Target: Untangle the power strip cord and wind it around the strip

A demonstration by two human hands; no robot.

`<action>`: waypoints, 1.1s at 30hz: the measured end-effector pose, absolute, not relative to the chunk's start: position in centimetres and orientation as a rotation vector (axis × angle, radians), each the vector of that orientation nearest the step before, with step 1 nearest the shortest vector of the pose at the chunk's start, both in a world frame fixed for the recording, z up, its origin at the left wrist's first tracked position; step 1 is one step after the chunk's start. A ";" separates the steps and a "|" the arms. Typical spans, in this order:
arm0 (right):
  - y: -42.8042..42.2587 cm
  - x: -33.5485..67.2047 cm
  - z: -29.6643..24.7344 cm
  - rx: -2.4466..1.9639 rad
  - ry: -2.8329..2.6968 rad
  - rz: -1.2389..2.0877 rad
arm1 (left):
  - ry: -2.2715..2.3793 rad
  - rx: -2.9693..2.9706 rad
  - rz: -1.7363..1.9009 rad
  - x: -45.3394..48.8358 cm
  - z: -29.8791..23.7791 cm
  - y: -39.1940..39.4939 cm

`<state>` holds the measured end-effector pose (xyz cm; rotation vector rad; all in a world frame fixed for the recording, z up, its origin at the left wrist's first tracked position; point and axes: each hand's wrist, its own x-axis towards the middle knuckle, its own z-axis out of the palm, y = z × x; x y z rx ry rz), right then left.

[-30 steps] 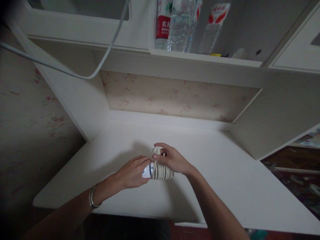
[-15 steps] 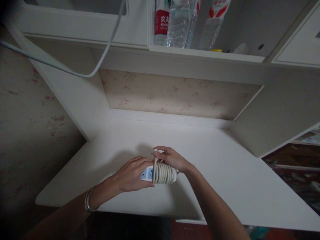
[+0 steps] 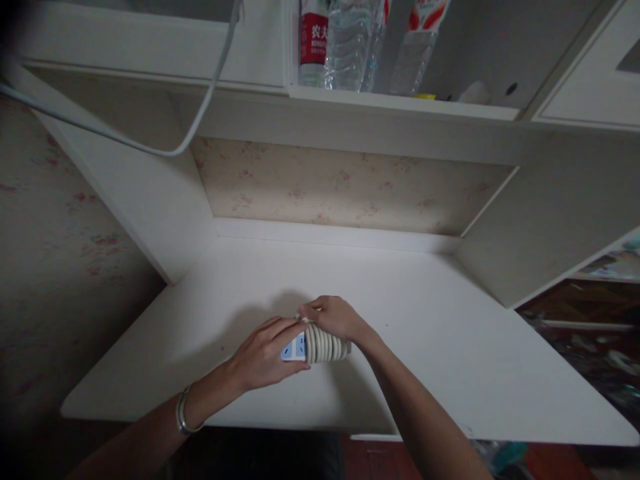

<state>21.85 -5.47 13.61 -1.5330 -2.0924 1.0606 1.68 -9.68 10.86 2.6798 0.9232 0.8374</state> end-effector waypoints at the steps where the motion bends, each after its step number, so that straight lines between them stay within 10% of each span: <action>1: -5.5 21.7 13.7 -1.567 -2.131 1.052 | 0.911 2.687 0.856 1.7 10.7 -9.7; 16: -4.1 20.2 14.1 -1.452 -2.688 0.920 | 1.140 2.566 0.820 3.0 8.5 -11.1; 26: -7.9 20.8 14.8 -1.531 -1.734 0.478 | 1.414 2.226 1.085 2.7 7.8 -9.2; 33: -11.4 19.5 6.6 -1.443 -0.861 1.127 | 1.512 1.969 1.227 5.4 7.0 -8.2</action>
